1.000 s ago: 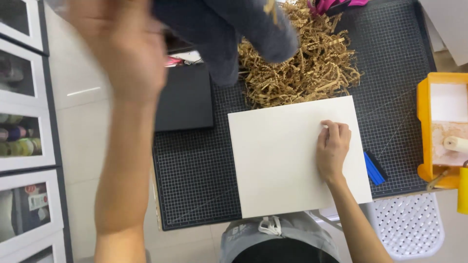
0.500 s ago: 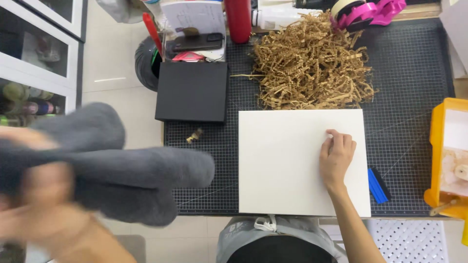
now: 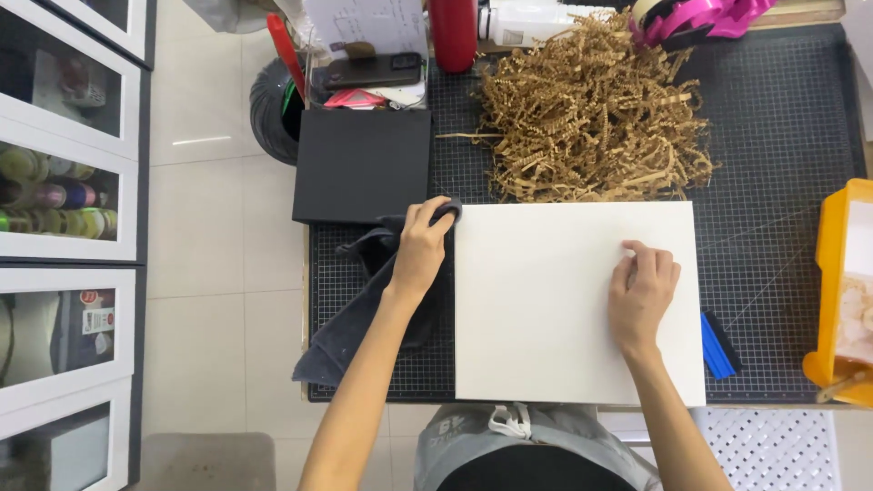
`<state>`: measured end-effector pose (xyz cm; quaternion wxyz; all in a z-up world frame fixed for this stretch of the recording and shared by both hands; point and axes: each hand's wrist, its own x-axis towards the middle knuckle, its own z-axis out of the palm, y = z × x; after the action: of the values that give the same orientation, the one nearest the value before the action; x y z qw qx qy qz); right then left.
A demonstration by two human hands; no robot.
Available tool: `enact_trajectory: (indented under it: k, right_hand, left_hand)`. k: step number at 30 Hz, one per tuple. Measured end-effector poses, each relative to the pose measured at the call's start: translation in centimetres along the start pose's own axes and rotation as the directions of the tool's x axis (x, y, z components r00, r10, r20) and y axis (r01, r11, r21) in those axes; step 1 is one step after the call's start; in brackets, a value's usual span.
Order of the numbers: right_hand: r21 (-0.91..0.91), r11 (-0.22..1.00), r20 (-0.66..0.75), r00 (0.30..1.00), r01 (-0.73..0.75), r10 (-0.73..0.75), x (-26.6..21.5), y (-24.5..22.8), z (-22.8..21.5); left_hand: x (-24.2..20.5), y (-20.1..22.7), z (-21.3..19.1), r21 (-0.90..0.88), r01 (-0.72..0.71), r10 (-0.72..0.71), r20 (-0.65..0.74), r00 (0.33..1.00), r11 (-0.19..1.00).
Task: Applying adhesive and a white covering sheet to a box surface using a roller and scraper
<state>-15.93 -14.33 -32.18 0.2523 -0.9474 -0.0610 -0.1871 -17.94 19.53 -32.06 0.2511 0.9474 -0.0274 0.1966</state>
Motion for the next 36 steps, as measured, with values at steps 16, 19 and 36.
enact_trajectory:
  k: [16,19,36]
  right_hand:
    - [0.023,1.0,0.016,1.0,0.007,-0.007,0.2,-0.7,-0.5]
    - [0.019,1.0,0.015,1.0,0.019,-0.019,0.4,-0.8,-0.6]
    - [0.364,0.925,0.161,0.986,-0.107,0.051,0.2,-4.1,-2.4]
  left_hand:
    - [-11.1,3.2,-4.1,-0.275,-0.072,0.092,0.063,0.994,0.959]
    - [-14.0,4.5,-5.3,-0.319,-0.074,0.104,0.078,0.992,0.945]
    - [-5.9,6.9,-19.2,-0.36,-0.384,0.247,-0.372,0.895,0.85]
